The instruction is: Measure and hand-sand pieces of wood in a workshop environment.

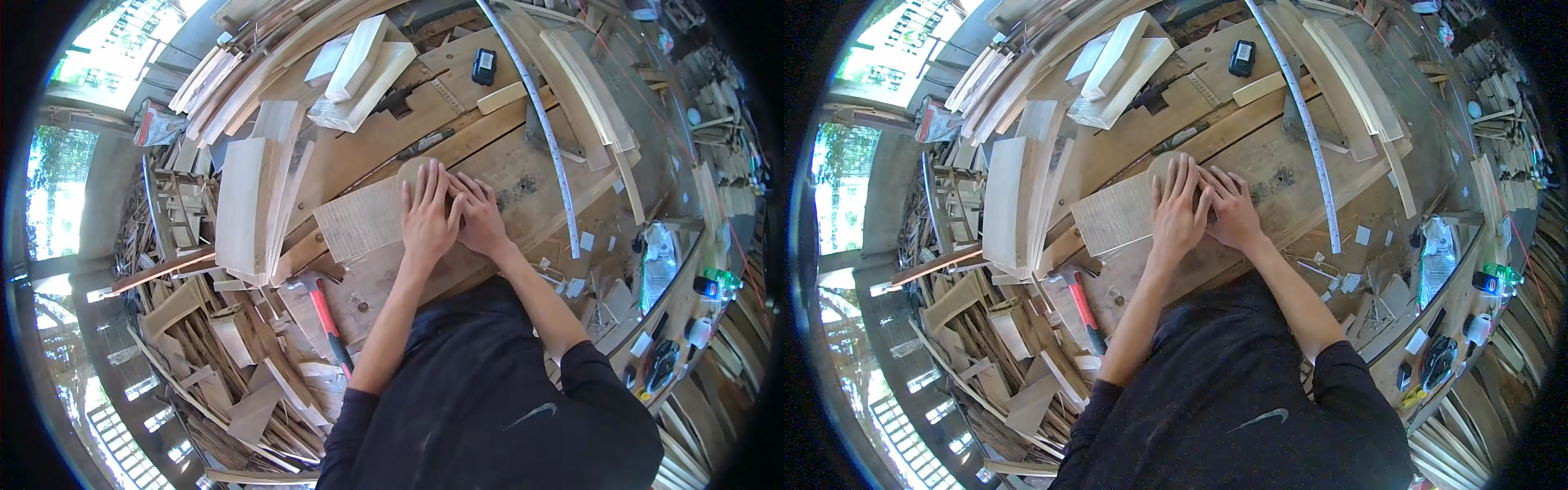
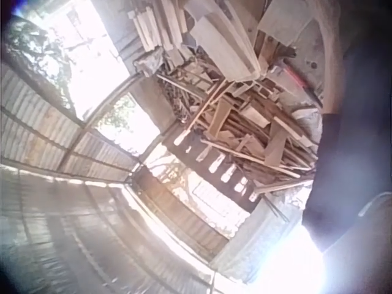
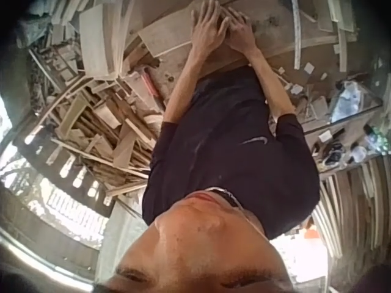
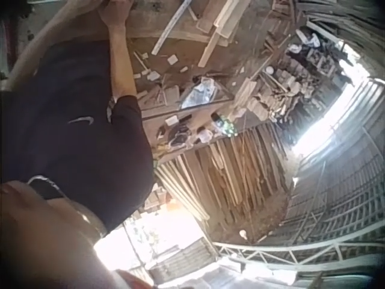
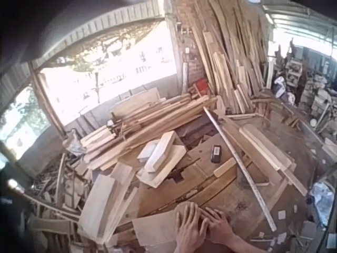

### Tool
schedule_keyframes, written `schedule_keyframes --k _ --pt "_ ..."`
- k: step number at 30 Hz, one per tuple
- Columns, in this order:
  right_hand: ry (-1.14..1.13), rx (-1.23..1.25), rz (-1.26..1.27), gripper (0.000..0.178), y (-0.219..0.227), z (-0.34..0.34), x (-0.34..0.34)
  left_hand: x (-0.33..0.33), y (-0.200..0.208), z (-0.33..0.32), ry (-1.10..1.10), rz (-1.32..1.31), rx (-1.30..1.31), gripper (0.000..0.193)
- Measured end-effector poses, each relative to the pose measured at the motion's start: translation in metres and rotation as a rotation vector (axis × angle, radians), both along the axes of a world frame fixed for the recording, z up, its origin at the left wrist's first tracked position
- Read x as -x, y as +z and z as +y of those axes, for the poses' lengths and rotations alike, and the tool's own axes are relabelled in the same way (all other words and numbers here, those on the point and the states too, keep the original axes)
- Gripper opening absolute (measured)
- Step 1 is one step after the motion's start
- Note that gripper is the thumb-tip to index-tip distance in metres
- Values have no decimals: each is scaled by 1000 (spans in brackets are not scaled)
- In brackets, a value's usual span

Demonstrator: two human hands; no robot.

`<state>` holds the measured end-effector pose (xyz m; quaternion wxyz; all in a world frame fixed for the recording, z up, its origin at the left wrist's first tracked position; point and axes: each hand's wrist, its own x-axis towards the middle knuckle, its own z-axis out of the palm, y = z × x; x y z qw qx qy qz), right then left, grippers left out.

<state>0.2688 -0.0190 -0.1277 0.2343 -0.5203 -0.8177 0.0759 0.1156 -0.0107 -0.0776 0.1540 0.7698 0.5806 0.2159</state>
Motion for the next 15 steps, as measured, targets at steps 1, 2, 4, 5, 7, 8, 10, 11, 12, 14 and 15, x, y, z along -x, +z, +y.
schedule_keyframes --k 1,2,4,5,7,8,10,11,12,14,15 --pt "10 2 -2 94 0 0 3 2 -3 8 9 11 -23 70" --pt "7 41 35 91 1 -1 3 4 -2 12 -8 -4 -11 70" --pt "-13 55 58 93 2 -2 1 11 1 8 -32 9 -14 70" --pt "-22 61 60 93 5 -2 0 18 1 1 -31 20 9 70" --pt "-17 106 122 101 12 -3 -4 40 6 -18 -30 59 64 71" --pt "-30 106 130 101 13 -4 -3 57 6 -28 9 102 87 71" --pt "-18 93 108 108 14 -3 -2 103 -1 -42 91 187 118 72" --pt "-23 91 114 108 14 -3 -2 123 -3 -48 135 226 130 73" --pt "-25 88 109 108 14 -5 -3 134 -3 -56 144 205 128 75" --pt "-12 84 107 108 12 -6 -2 135 1 -69 158 206 108 81" --pt "-12 76 109 107 11 -6 -3 126 -2 -74 113 236 110 83"
